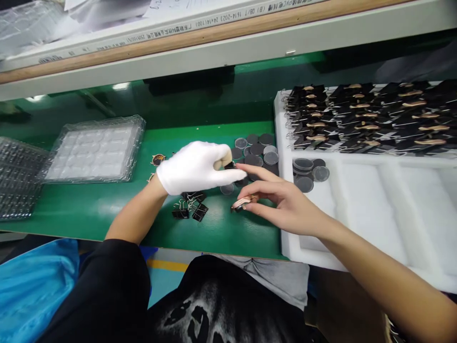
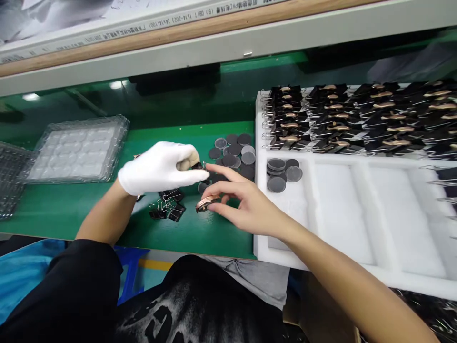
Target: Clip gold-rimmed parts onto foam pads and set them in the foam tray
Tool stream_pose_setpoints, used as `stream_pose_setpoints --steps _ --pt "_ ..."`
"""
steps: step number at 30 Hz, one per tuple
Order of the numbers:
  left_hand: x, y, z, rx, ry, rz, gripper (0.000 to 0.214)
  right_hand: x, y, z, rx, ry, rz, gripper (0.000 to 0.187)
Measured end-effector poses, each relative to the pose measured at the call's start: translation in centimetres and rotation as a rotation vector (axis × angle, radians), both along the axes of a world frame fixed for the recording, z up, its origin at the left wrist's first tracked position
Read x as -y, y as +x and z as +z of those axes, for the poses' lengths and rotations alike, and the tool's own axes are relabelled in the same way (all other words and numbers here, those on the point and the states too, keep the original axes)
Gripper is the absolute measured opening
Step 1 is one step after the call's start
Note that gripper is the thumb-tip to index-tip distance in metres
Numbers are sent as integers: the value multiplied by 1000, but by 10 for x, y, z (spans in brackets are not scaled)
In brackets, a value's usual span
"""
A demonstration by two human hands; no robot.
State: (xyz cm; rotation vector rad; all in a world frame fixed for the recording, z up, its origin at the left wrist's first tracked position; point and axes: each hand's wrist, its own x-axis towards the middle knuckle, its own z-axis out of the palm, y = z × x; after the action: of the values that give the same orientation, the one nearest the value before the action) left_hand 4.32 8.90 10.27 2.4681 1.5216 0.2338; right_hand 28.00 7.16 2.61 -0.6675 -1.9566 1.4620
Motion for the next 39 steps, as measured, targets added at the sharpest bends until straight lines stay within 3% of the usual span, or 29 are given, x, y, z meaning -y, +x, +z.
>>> stream_pose_setpoints --steps 3,6,9,12,17,22,25,28,31,39 --pt "5 18 -16 119 33 24 49 3 -3 -5 -15 105 -35 16" --pt "8 20 -16 208 18 11 42 2 -2 -10 -85 115 -100 12" --pt "6 13 -8 127 39 30 37 -3 4 -8 -144 89 -112 10" --pt "4 8 -5 -12 -45 -45 42 -6 11 -1 -155 60 -89 10" --pt "6 18 -17 28 -98 -101 61 -9 17 5 -94 15 -39 7" --pt "6 22 -25 20 -30 -122 57 -11 22 5 -58 -21 -22 8" --pt "4 19 -25 79 -38 -108 51 -13 26 8 -147 -88 -158 10" --pt "3 21 -26 171 -64 -83 49 -16 26 10 -297 -267 -377 15" --pt "7 26 -31 232 -107 -95 49 -19 22 9 -335 -386 -456 21" --pt "13 34 -32 330 -275 -70 50 -22 22 3 -296 -305 -536 32"
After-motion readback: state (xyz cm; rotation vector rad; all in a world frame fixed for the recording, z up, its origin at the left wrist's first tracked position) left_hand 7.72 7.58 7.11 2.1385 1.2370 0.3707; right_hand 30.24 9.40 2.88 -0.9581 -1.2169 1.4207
